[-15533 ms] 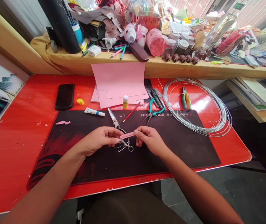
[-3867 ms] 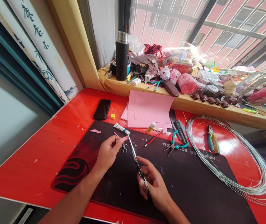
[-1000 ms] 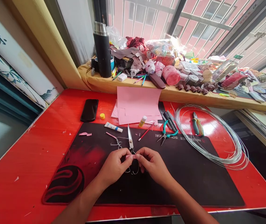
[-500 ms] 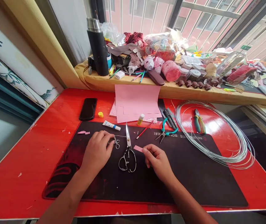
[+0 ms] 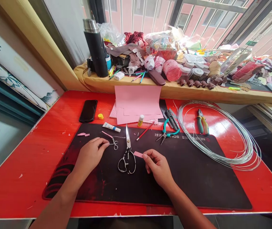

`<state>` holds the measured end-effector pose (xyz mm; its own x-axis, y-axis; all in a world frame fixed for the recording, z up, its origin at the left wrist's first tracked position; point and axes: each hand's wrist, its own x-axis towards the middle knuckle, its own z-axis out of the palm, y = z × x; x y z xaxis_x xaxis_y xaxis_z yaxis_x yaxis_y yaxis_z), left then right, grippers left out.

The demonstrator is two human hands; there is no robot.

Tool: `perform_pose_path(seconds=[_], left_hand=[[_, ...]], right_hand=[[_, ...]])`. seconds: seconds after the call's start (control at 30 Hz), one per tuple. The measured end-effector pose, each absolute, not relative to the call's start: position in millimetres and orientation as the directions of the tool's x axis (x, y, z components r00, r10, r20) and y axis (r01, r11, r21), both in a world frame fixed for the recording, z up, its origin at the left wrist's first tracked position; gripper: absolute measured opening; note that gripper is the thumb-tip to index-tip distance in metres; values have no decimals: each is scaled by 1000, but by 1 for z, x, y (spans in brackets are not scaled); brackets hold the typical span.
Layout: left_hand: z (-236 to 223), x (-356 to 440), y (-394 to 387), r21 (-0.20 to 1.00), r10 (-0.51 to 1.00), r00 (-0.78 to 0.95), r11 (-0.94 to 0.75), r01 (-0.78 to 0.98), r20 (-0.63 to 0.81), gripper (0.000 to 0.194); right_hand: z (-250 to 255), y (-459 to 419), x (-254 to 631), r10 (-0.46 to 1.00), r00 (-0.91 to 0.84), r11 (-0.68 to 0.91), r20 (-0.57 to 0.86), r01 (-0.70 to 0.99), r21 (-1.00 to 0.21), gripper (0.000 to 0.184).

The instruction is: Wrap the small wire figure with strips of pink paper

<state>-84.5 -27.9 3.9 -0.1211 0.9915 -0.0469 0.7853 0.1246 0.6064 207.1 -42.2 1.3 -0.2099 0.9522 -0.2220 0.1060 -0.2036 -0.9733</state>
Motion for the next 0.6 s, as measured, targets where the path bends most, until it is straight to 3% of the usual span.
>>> perform_pose_path(seconds=[0.17, 0.27, 0.43, 0.6], left_hand=[[16, -107, -37, 695, 992, -125, 96, 713, -9, 27], [32, -112, -40, 749, 1000, -30, 15, 662, 6, 26], [56, -83, -20, 800, 953, 303, -163, 577, -24, 26], [57, -33, 20, 787, 759, 650, -376, 489, -42, 25]], right_hand=[[0, -45, 211, 951, -207, -224, -229, 48, -973, 44], [0, -47, 217, 937, -245, -265, -250, -28, -964, 44], [1, -58, 229, 899, -355, -323, -257, -140, -936, 42], [4, -72, 243, 898, -359, -338, -254, -194, -921, 41]])
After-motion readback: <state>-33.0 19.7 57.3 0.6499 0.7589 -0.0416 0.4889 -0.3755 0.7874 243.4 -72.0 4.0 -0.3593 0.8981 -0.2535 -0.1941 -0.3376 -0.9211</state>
